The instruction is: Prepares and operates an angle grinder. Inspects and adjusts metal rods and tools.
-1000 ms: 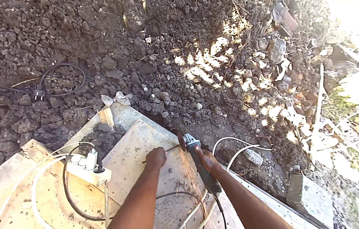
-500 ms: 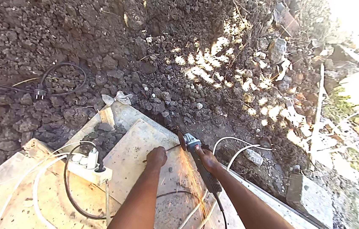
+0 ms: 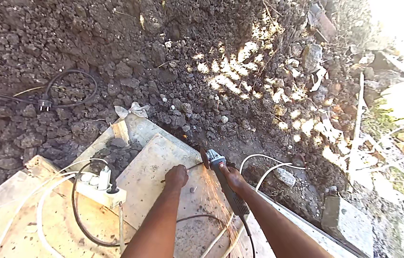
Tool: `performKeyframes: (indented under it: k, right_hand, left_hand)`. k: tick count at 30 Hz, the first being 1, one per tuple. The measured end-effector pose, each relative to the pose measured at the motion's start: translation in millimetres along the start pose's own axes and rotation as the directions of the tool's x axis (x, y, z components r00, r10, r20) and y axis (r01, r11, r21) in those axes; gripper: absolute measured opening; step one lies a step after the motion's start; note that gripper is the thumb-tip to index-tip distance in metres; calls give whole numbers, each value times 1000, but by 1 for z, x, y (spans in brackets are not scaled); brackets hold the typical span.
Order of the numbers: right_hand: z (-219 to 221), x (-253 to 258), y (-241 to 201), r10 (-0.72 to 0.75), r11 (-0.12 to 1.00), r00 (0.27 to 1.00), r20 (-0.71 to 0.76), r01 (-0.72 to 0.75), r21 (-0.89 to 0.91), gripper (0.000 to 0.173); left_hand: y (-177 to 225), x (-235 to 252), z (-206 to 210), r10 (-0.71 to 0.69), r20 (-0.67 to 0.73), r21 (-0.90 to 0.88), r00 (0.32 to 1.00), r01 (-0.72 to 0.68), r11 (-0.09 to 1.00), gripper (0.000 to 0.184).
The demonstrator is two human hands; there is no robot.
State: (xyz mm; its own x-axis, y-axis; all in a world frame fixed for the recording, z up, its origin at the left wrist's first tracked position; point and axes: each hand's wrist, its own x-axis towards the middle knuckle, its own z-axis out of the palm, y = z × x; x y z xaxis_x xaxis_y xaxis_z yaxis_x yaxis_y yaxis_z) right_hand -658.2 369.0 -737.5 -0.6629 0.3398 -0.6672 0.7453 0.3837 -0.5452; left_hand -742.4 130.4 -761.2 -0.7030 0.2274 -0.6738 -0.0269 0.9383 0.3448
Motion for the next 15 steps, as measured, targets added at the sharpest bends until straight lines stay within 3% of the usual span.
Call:
performKeyframes:
  k: [15]
  right_hand:
    - [1,-4,-1,21,1000,1000,-11,-21,5,76]
  left_hand:
    - [1,1,-1,-16,4,-16,1000,16,1000,32]
